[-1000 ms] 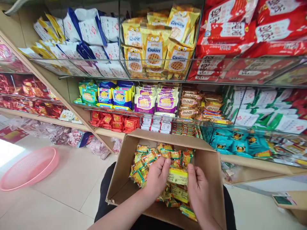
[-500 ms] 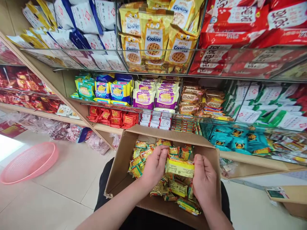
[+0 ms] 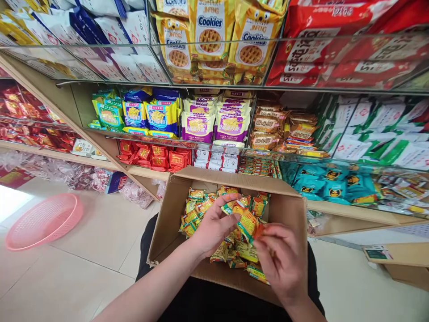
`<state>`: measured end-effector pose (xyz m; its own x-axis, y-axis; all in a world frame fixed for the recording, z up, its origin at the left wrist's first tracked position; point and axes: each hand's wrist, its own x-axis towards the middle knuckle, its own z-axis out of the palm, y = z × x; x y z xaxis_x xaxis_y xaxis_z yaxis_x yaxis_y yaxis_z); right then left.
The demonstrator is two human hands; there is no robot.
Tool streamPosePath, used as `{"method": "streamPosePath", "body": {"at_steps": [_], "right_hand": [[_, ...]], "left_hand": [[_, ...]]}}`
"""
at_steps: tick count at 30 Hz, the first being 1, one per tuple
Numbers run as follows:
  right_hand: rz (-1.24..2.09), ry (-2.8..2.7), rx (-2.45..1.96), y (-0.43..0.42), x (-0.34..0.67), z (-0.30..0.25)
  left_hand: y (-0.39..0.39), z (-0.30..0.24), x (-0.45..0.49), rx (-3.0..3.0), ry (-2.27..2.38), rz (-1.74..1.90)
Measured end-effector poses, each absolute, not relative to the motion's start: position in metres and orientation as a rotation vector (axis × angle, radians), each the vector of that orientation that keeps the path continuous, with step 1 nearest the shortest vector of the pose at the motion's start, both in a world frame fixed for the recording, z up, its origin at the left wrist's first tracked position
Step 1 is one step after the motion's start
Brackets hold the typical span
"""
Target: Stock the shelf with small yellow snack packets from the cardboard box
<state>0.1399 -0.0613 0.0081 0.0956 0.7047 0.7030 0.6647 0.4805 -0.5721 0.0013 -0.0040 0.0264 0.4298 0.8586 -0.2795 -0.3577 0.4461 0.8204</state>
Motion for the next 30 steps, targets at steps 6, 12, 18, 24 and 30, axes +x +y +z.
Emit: {"method": "streamPosePath", "body": {"at_steps": [6,12,18,24,30], "right_hand": [[0.895,-0.984,-1.427,-0.056,0.136,-0.002],[0.989,-0.923,-1.401,-0.062,0.144,-0.008],[0.653,-0.658,-1.486,-0.062,0.198,-0.002],[0.374,-0.672,-1.581,-0.035,0.281,-0.009],[0.373,-1.06,-1.934,0.012,0.318,-0.04]], "left_hand": [[-0.005,0.028,0.009,0.833,0.728,0.935],[0.006,0.023,0.011,1.152,0.727,0.863],[0.067,0.026,0.025,2.45,0.885,0.745],[0.109,0.031,0.045,2.758,0.98,-0.124],[0.106,0.02,0.034,2.784,0.996,-0.186]]}}
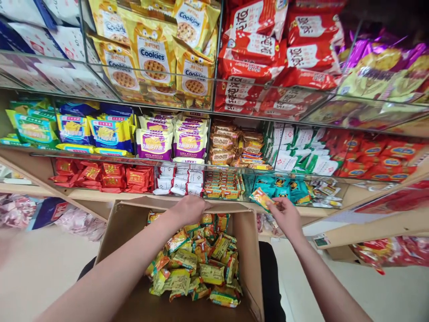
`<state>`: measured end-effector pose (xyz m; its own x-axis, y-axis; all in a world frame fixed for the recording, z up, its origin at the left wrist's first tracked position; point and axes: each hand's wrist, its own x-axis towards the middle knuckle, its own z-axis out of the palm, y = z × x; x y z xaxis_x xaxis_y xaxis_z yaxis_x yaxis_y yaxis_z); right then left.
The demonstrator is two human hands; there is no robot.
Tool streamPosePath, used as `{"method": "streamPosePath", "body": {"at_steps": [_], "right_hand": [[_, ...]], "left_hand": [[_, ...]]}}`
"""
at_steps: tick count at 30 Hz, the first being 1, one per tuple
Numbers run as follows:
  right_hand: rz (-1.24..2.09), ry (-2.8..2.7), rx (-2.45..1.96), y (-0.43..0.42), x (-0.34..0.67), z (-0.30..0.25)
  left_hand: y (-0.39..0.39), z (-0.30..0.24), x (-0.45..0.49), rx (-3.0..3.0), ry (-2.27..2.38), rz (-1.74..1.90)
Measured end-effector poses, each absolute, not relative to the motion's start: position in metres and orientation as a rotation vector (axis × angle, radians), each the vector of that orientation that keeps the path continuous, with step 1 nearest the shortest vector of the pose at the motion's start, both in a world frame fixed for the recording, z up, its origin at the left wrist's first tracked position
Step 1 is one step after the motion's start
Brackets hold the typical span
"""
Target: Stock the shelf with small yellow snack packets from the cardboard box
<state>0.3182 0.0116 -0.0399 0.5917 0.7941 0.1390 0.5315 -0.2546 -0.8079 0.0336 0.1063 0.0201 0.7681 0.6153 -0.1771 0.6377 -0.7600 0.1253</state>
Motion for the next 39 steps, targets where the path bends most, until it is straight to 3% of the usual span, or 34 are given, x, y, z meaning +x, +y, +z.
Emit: {"method": "streamPosePath", "body": {"at_steps": [7,13,39], "right_hand": [[0.114,-1.767,-2.447,0.065,0.299,-0.03],[0.176,-2.113,-2.601,0.097,0.282,-0.015],[0.342,-2.375,-2.657,0.168,0.267,-0.031]], "left_hand": [[0.106,0.019,0.029,2.767,0.973,-0.12],[0.105,0.019,0.027,2.788,0.982,-0.152],[0.106,0.02,0.029,2.738,1.008,-0.116]]}}
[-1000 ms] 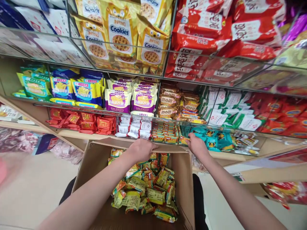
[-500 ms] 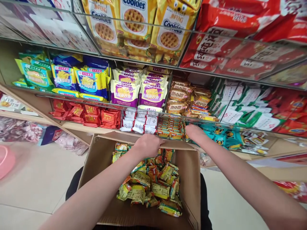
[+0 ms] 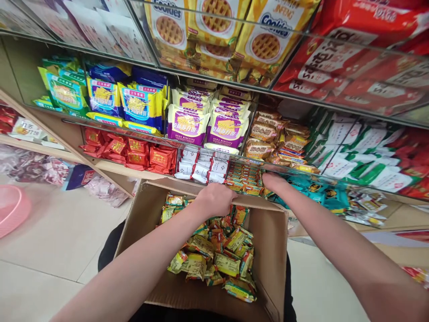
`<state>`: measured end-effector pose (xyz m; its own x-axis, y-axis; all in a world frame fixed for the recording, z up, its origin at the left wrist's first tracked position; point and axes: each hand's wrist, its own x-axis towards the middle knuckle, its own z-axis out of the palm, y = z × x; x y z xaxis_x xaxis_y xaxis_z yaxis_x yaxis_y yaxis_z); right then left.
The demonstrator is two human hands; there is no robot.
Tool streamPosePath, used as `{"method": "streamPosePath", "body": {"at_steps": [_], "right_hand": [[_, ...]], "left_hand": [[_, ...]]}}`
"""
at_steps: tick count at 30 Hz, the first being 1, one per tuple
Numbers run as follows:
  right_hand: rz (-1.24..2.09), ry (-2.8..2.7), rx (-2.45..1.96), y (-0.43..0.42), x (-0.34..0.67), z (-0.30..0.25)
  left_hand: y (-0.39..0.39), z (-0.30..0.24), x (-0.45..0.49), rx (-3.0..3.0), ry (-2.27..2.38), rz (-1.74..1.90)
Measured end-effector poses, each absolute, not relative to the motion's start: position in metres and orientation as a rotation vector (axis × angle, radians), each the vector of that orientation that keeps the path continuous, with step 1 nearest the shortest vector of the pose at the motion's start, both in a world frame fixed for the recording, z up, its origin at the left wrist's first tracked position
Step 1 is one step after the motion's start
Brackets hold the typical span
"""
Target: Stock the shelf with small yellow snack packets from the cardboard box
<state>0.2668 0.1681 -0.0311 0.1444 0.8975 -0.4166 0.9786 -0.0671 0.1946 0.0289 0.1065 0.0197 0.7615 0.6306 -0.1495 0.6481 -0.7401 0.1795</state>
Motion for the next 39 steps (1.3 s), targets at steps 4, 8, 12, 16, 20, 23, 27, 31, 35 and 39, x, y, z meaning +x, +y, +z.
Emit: {"method": "streamPosePath", "body": {"at_steps": [4,8,12,16,20,23,27,31,35,39], "right_hand": [[-0.217,1.775,2.037,0.167,0.271,-0.026],[-0.196,1.765,2.07,0.163,0.273,-0.022],[-0.206,1.785,2.075,0.154,0.27,-0.017],[-0.204,1.792,2.09,0.139,0.27,-0.01],[-0.112,1.788,2.212,0.112,0.276,-0.009],[-0.023,1.833,2.471,0.089,0.284,-0.016],[-0.321,1.857,2.822,0.08,0.29,-0.035],[-0.991,1.825,3.08,0.102,0.286,-0.055],[-1.029,1.886,3.027,0.137,0.275,-0.069],[-0.851,2.039,2.859,0.175,0.266,-0.075]], "left_hand": [[0.107,0.02,0.029,2.728,1.016,-0.119],[0.107,0.02,0.029,2.736,1.013,-0.136],[0.107,0.02,0.029,2.749,1.019,-0.138],[0.107,0.02,0.03,2.737,1.028,-0.142],[0.107,0.021,0.03,2.732,1.014,-0.138],[0.107,0.023,0.03,2.732,1.017,-0.159],[0.106,0.023,0.032,2.723,1.034,-0.175],[0.105,0.022,0.034,2.701,1.046,-0.201],[0.101,0.021,0.036,2.698,1.069,-0.203],[0.097,0.02,0.036,2.706,1.064,-0.178]]}}
